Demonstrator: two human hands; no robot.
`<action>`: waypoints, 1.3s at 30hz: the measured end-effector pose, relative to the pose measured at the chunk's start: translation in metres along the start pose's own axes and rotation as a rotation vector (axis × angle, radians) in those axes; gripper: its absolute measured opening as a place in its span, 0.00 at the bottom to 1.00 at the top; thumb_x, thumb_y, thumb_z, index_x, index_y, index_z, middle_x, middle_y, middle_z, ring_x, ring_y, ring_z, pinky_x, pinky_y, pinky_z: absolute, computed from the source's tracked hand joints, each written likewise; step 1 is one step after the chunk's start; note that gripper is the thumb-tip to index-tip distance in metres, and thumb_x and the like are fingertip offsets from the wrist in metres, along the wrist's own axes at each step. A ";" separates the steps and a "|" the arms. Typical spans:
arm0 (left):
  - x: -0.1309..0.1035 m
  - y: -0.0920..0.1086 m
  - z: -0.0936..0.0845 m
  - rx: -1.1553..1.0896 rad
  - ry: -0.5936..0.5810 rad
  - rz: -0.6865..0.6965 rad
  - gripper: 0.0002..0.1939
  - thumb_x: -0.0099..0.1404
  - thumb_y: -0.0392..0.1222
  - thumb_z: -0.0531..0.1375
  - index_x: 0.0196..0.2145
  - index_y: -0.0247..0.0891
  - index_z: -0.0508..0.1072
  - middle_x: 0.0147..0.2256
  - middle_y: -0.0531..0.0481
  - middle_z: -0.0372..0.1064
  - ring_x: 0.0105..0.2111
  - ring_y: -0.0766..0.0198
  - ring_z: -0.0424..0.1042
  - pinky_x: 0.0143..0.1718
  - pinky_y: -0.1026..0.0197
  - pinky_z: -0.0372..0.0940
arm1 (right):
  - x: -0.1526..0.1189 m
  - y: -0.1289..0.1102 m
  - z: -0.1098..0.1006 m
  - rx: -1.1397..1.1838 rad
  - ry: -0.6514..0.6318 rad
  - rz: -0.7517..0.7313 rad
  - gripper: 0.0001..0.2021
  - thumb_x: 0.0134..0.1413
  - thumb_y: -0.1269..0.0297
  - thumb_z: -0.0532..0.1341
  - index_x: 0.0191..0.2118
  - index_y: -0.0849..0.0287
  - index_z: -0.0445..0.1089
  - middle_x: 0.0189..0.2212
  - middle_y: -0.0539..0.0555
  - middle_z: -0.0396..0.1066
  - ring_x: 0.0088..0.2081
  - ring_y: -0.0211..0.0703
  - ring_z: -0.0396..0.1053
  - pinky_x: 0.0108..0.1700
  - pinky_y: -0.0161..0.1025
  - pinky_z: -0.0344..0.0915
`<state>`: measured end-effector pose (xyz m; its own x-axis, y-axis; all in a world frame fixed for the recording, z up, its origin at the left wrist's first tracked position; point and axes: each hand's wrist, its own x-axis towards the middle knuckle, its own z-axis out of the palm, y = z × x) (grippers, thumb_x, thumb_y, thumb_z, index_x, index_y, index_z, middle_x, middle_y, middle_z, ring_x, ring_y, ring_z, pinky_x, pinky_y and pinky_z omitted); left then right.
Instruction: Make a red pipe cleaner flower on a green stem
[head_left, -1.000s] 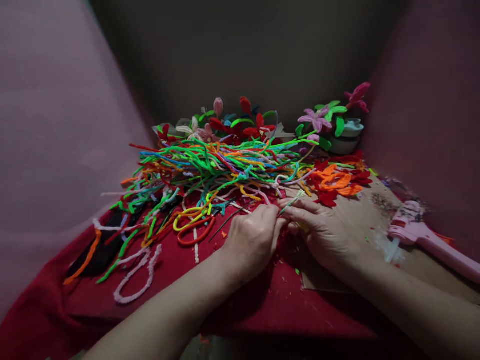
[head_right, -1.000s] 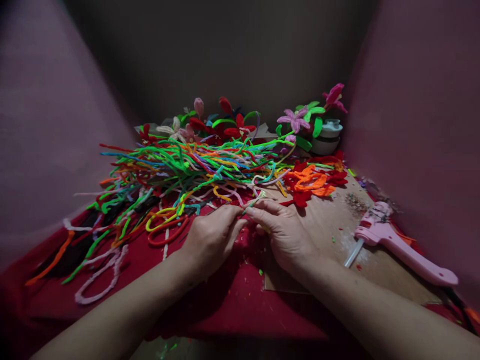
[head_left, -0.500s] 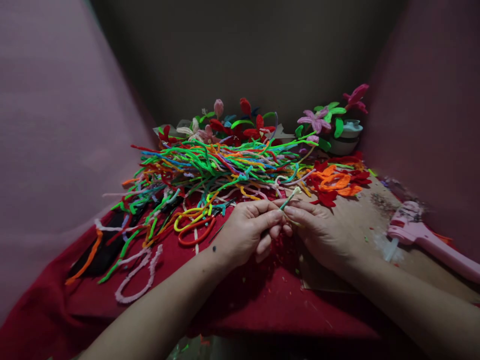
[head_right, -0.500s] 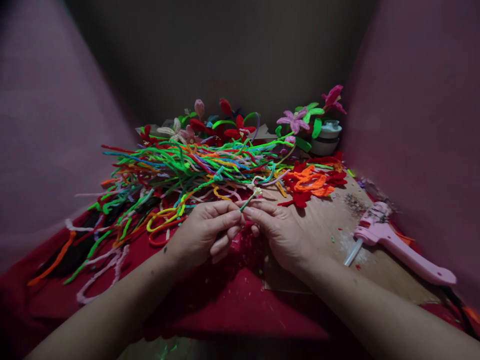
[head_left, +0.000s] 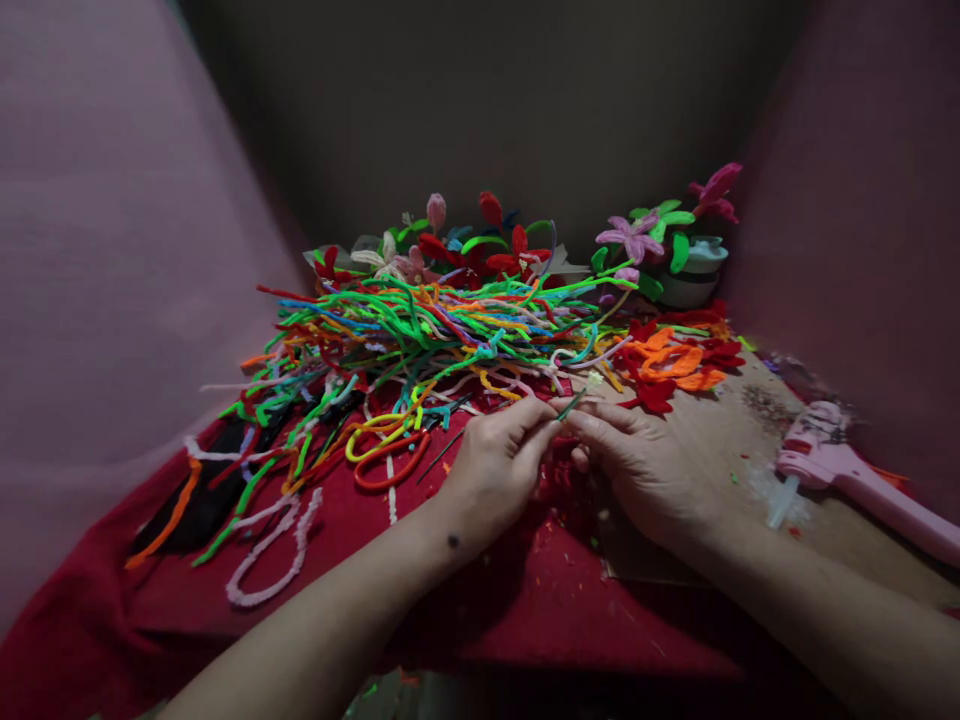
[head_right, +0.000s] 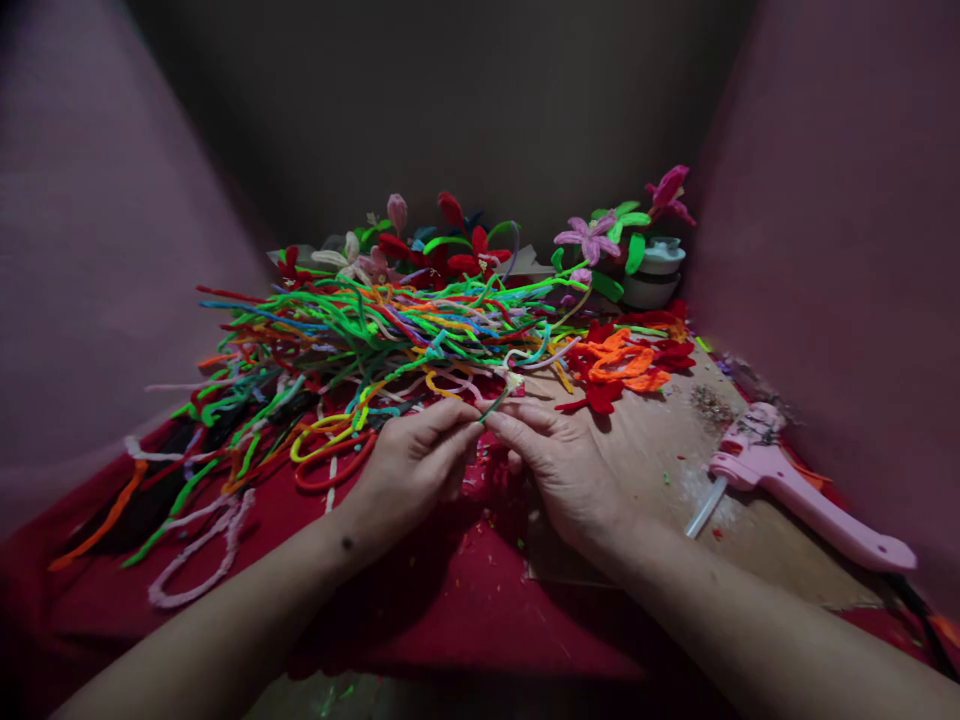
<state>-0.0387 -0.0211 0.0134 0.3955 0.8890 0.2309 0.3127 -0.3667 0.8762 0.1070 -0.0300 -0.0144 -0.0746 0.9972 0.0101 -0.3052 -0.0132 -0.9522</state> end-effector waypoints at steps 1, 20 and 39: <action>0.001 0.002 -0.002 -0.120 -0.038 -0.100 0.09 0.63 0.40 0.52 0.29 0.36 0.69 0.21 0.55 0.64 0.16 0.74 0.61 0.18 0.70 0.58 | 0.000 0.000 0.000 -0.002 -0.035 -0.009 0.07 0.50 0.60 0.63 0.33 0.56 0.75 0.28 0.49 0.70 0.27 0.35 0.62 0.28 0.33 0.58; 0.003 0.004 -0.005 -0.453 -0.265 -0.368 0.11 0.62 0.45 0.53 0.29 0.34 0.67 0.17 0.57 0.62 0.10 0.73 0.59 0.10 0.70 0.55 | 0.004 0.001 -0.003 0.132 -0.044 0.010 0.02 0.43 0.67 0.65 0.26 0.58 0.74 0.26 0.50 0.66 0.28 0.37 0.62 0.31 0.34 0.60; 0.004 0.003 -0.002 -0.109 0.013 -0.034 0.08 0.61 0.37 0.55 0.27 0.35 0.70 0.24 0.56 0.64 0.24 0.73 0.61 0.28 0.70 0.57 | 0.004 0.002 -0.006 -0.033 -0.067 -0.034 0.07 0.49 0.65 0.63 0.35 0.54 0.75 0.34 0.50 0.71 0.31 0.37 0.62 0.31 0.34 0.57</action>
<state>-0.0376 -0.0187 0.0179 0.3751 0.9041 0.2046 0.2303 -0.3047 0.9242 0.1117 -0.0254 -0.0176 -0.1283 0.9898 0.0619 -0.2768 0.0242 -0.9606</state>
